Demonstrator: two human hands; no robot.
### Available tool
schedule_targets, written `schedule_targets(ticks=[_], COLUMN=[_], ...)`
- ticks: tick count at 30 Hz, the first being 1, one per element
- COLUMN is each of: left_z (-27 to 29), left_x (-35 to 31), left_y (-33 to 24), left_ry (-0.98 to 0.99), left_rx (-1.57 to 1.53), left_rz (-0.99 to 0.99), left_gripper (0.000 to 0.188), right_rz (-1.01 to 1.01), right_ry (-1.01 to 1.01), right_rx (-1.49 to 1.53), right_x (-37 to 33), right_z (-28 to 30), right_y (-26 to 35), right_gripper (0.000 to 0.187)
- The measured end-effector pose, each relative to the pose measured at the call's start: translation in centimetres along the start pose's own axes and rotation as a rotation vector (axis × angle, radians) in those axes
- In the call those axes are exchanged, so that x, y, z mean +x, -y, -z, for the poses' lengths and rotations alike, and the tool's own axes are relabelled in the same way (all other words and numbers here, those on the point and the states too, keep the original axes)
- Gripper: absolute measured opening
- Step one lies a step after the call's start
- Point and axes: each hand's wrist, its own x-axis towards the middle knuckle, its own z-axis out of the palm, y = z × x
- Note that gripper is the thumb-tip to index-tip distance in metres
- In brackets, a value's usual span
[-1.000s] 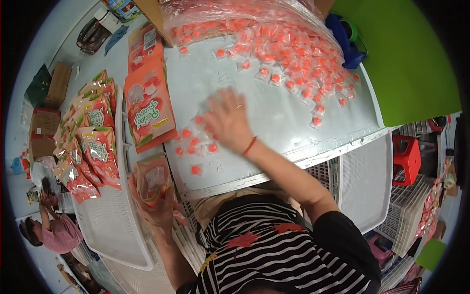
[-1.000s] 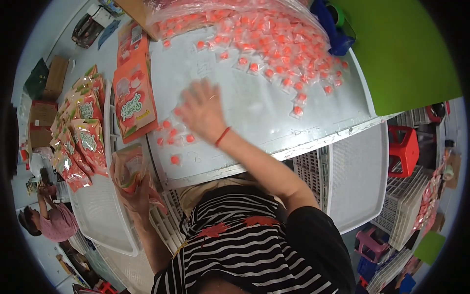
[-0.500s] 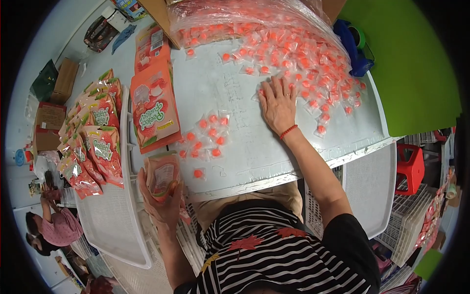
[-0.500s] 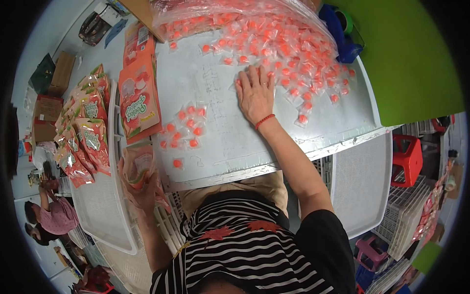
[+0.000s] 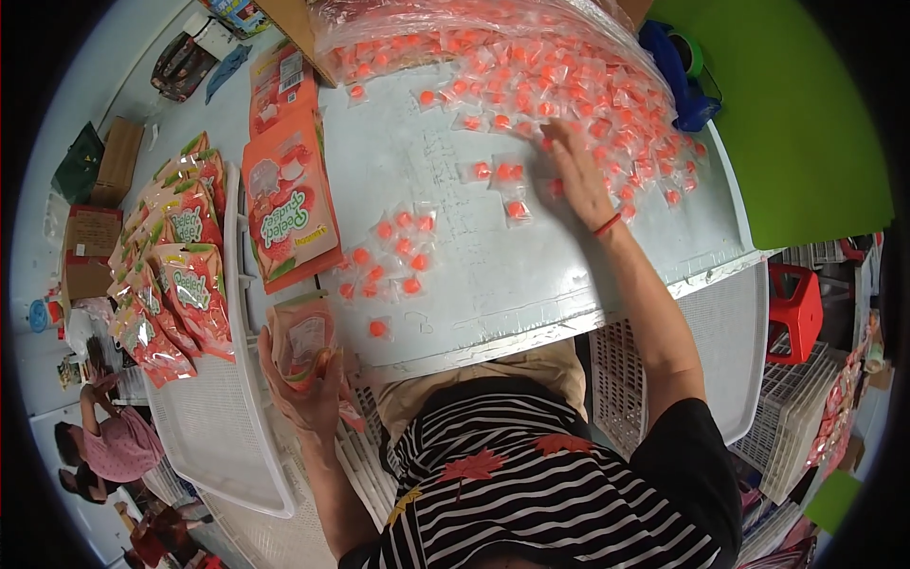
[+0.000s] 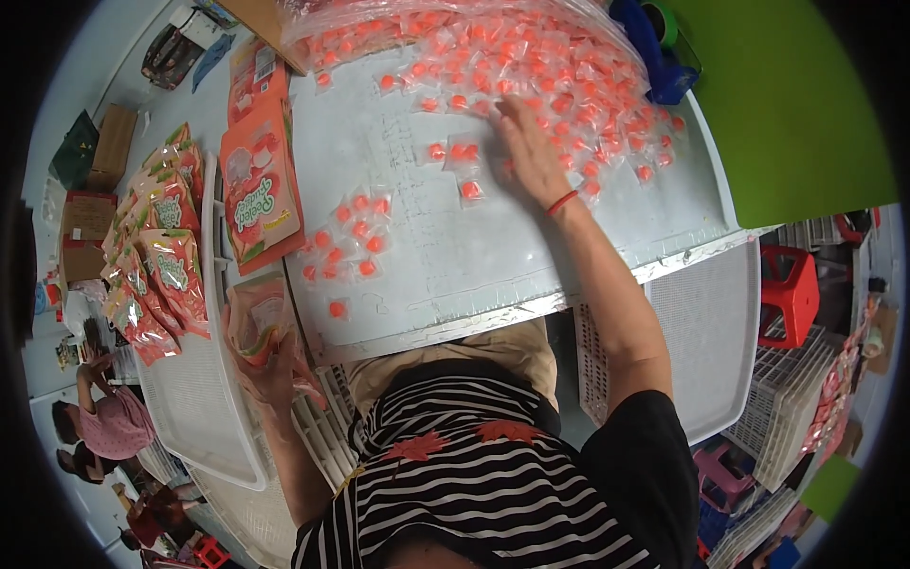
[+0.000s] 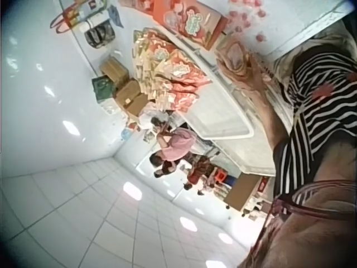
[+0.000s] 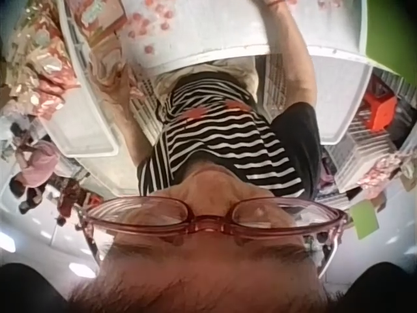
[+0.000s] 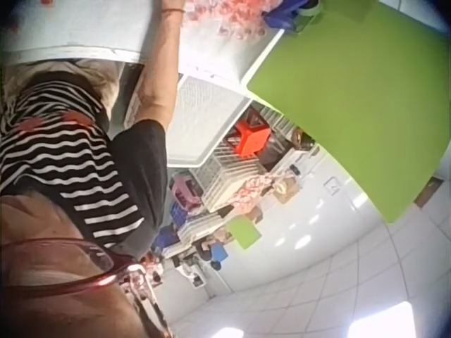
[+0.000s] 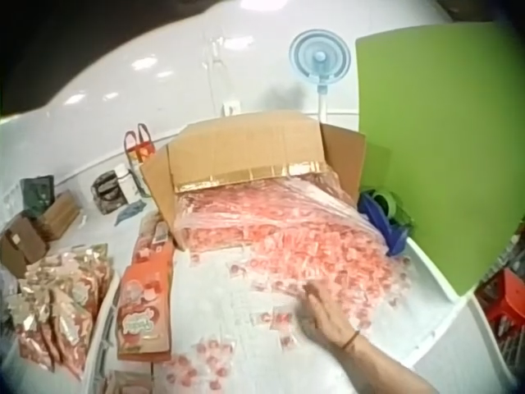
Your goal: Packing individual candies into plastic bags at a workbench.
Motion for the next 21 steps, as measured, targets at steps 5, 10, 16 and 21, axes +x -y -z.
schedule_targets(ticks=[5, 10, 16, 21], left_z=[0.0, -0.2, -0.2, -0.3], left_x=[0.0, 0.1, 0.3, 0.2], left_y=[0.1, 0.1, 0.8, 0.0], left_ry=[0.013, 0.018, -0.004, 0.008], left_rx=[-0.004, 0.022, -0.03, 0.038], left_rz=[0.005, 0.008, 0.022, 0.005], left_gripper=[0.093, 0.092, 0.091, 0.091], right_rz=[-0.113, 0.055, 0.09, 0.345], right_ry=[-0.033, -0.203, -0.127, -0.19], right_rx=[0.169, 0.115, -0.322, -0.534], right_x=[1.4, -2.0, -4.8, -3.7], right_z=[2.3, -0.6, 0.1, 0.5], right_y=[-0.8, -0.2, 0.1, 0.9], right_gripper=[0.047, 0.045, 0.029, 0.023])
